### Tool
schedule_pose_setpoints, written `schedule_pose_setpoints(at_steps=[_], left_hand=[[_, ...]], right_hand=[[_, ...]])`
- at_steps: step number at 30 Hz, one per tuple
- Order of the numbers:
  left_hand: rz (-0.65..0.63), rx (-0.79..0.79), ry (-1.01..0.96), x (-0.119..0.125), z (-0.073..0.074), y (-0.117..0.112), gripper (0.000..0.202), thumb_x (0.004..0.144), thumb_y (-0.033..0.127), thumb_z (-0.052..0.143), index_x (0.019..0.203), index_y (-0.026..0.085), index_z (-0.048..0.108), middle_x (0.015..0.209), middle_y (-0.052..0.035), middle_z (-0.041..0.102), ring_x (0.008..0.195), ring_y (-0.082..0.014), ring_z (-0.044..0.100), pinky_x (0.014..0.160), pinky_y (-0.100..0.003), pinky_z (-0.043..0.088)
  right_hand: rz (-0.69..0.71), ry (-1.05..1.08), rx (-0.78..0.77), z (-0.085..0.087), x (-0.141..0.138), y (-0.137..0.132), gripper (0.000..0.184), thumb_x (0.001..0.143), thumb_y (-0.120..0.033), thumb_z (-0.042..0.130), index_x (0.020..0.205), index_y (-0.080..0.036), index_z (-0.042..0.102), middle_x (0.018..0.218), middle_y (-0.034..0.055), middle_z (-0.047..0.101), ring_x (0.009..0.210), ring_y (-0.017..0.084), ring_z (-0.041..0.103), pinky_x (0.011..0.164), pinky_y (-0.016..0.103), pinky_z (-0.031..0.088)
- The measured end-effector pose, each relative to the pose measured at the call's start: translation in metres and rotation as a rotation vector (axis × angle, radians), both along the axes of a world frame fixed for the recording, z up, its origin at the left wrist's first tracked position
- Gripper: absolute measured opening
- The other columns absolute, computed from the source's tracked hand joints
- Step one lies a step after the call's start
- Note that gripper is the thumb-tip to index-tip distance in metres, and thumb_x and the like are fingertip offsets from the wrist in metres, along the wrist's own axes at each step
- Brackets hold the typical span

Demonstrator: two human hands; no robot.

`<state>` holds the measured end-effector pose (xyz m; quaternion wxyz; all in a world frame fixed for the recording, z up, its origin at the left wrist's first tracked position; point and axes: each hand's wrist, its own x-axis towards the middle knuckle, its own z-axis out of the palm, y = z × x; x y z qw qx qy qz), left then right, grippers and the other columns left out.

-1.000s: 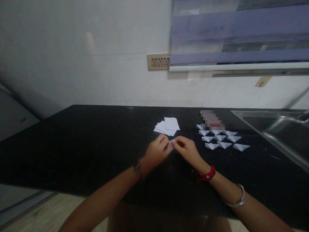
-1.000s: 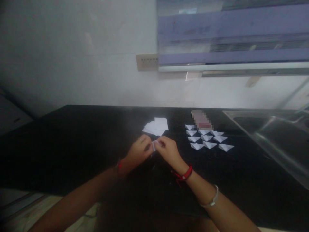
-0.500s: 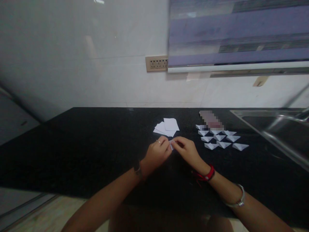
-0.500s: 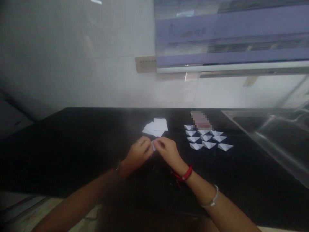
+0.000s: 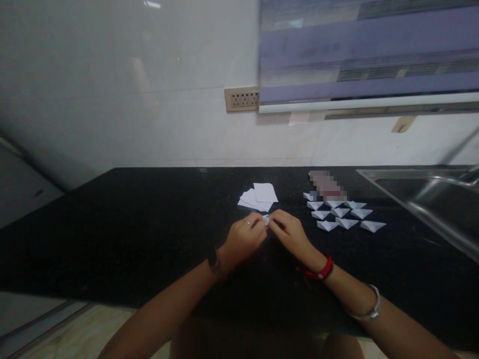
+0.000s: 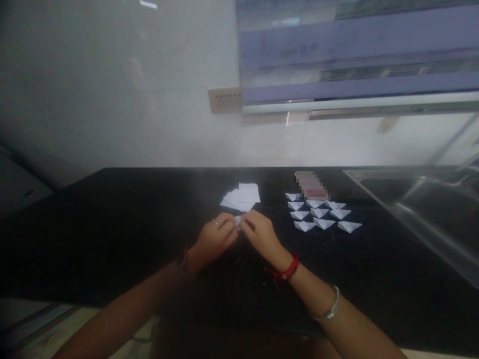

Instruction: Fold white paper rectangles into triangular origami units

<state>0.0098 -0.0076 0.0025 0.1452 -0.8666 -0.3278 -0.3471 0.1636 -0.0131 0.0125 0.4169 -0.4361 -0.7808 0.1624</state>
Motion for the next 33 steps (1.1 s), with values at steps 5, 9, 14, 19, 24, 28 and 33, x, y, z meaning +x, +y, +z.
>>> schedule_pose_setpoints(at_steps=[5, 9, 14, 19, 24, 28, 33], left_hand=[[-0.036, 0.064, 0.044, -0.002, -0.001, 0.0, 0.019, 0.082, 0.017, 0.038, 0.073, 0.014, 0.054, 0.077, -0.005, 0.057, 0.068, -0.0111, 0.054, 0.06, -0.02, 0.044], [-0.085, 0.065, 0.037, -0.001, -0.003, 0.001, 0.016, 0.081, 0.016, 0.04, 0.074, 0.014, 0.054, 0.078, -0.0049, 0.057, 0.071, -0.0118, 0.054, 0.062, -0.021, 0.044], [-0.142, -0.179, -0.228, 0.0, 0.001, 0.005, 0.009, 0.08, 0.017, 0.043, 0.08, 0.015, 0.052, 0.081, -0.0045, 0.055, 0.077, -0.0125, 0.052, 0.069, -0.024, 0.044], [-0.144, -0.442, -0.44, -0.004, 0.006, 0.01, 0.015, 0.077, 0.015, 0.049, 0.093, 0.017, 0.051, 0.089, -0.0039, 0.051, 0.072, -0.0101, 0.052, 0.061, -0.02, 0.044], [-0.191, -0.577, -0.397, -0.006, 0.006, 0.013, 0.013, 0.077, 0.017, 0.052, 0.09, 0.018, 0.055, 0.084, -0.0017, 0.053, 0.073, -0.0104, 0.052, 0.062, -0.02, 0.043], [-0.181, -0.548, -0.34, -0.007, 0.006, 0.014, 0.005, 0.078, 0.017, 0.049, 0.077, 0.016, 0.053, 0.076, 0.0002, 0.052, 0.071, -0.011, 0.049, 0.064, -0.022, 0.04], [-0.201, -0.557, -0.276, -0.009, 0.011, 0.014, 0.008, 0.079, 0.016, 0.048, 0.071, 0.016, 0.05, 0.073, 0.0011, 0.05, 0.07, -0.0108, 0.047, 0.065, -0.022, 0.038]], right_hand=[[-0.04, 0.003, 0.039, 0.002, 0.001, -0.001, 0.011, 0.074, -0.016, 0.049, 0.065, -0.017, 0.055, 0.071, 0.0032, 0.055, 0.066, 0.013, 0.05, 0.06, 0.024, 0.038], [-0.072, 0.063, 0.02, 0.001, 0.0, 0.0, 0.012, 0.071, -0.015, 0.05, 0.061, -0.017, 0.055, 0.071, 0.0039, 0.055, 0.066, 0.014, 0.051, 0.058, 0.024, 0.039], [0.016, 0.084, 0.003, 0.002, 0.004, 0.004, 0.013, 0.076, -0.017, 0.047, 0.068, -0.018, 0.058, 0.077, 0.0041, 0.057, 0.074, 0.015, 0.052, 0.068, 0.027, 0.041], [0.101, 0.079, -0.011, 0.006, 0.009, 0.004, 0.014, 0.078, -0.024, 0.048, 0.081, -0.02, 0.061, 0.085, 0.005, 0.057, 0.079, 0.015, 0.053, 0.07, 0.028, 0.044], [0.126, -0.014, 0.046, 0.003, 0.008, 0.001, 0.017, 0.075, -0.031, 0.054, 0.085, -0.019, 0.061, 0.092, 0.0072, 0.055, 0.077, 0.016, 0.054, 0.064, 0.027, 0.047], [0.138, -0.119, 0.16, 0.001, 0.01, 0.001, 0.018, 0.081, -0.026, 0.046, 0.09, -0.021, 0.061, 0.095, 0.0071, 0.056, 0.09, 0.017, 0.052, 0.08, 0.032, 0.044], [0.158, -0.214, 0.192, 0.005, 0.015, 0.001, 0.021, 0.083, -0.021, 0.041, 0.09, -0.018, 0.061, 0.094, 0.0079, 0.057, 0.088, 0.016, 0.053, 0.081, 0.03, 0.043]])
